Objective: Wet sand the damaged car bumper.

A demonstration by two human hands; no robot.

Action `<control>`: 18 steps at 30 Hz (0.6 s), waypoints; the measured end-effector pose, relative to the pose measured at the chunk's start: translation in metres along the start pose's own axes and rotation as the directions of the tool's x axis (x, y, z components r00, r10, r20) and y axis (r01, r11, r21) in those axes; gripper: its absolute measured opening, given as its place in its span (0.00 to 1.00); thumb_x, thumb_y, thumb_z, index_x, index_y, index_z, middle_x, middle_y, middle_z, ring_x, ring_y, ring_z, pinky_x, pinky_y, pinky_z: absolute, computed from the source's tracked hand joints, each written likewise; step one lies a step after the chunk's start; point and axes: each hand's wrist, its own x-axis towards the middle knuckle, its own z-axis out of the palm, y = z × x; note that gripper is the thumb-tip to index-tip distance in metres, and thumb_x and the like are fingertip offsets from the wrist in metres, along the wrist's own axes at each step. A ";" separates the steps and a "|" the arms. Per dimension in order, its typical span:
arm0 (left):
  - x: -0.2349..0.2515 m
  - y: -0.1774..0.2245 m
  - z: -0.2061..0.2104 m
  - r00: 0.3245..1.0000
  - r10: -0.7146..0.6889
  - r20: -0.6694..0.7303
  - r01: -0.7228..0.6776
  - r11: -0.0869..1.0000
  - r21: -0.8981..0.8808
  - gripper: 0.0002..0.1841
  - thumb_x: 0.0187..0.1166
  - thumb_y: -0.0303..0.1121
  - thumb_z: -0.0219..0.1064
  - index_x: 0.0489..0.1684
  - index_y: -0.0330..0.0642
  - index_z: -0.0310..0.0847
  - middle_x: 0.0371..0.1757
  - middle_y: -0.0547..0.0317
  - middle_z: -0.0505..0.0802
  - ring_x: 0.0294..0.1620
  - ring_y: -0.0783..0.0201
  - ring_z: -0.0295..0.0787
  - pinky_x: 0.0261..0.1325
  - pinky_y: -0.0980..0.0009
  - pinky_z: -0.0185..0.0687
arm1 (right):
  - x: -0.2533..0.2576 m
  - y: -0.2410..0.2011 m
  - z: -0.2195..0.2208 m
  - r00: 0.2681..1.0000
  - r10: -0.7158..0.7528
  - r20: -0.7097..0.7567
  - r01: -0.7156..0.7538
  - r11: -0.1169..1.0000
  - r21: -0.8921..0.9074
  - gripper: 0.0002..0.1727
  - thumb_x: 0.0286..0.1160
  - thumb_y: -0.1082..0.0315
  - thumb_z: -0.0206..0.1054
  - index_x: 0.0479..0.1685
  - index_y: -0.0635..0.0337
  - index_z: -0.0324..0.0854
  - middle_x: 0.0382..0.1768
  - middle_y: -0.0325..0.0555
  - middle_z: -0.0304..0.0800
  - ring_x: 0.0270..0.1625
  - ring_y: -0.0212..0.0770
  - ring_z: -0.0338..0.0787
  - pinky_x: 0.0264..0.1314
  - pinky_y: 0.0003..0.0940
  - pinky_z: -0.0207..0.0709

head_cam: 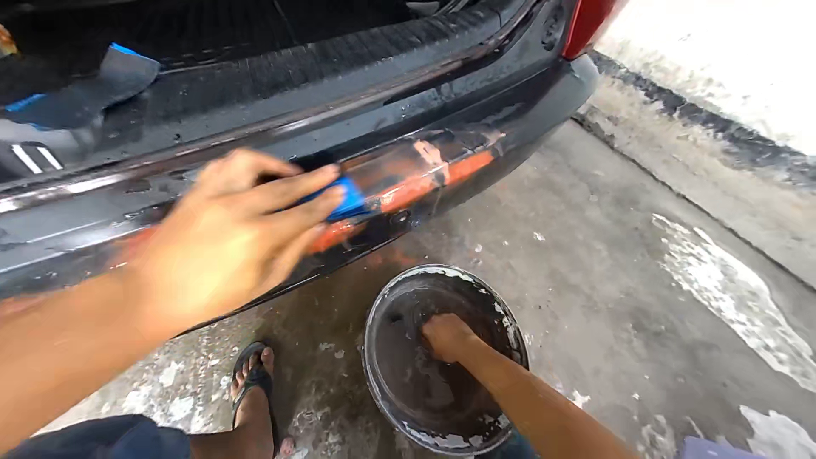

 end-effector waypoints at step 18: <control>0.076 0.008 0.023 0.997 0.074 0.022 -0.073 0.997 -0.016 0.23 0.90 0.45 0.52 0.79 0.56 0.81 0.79 0.61 0.85 0.74 0.46 0.80 0.69 0.45 0.76 | -0.144 -0.027 -0.169 0.223 0.223 -0.949 0.691 0.650 0.315 0.09 0.86 0.67 0.59 0.51 0.60 0.82 0.42 0.44 0.90 0.41 0.38 0.92 0.43 0.40 0.90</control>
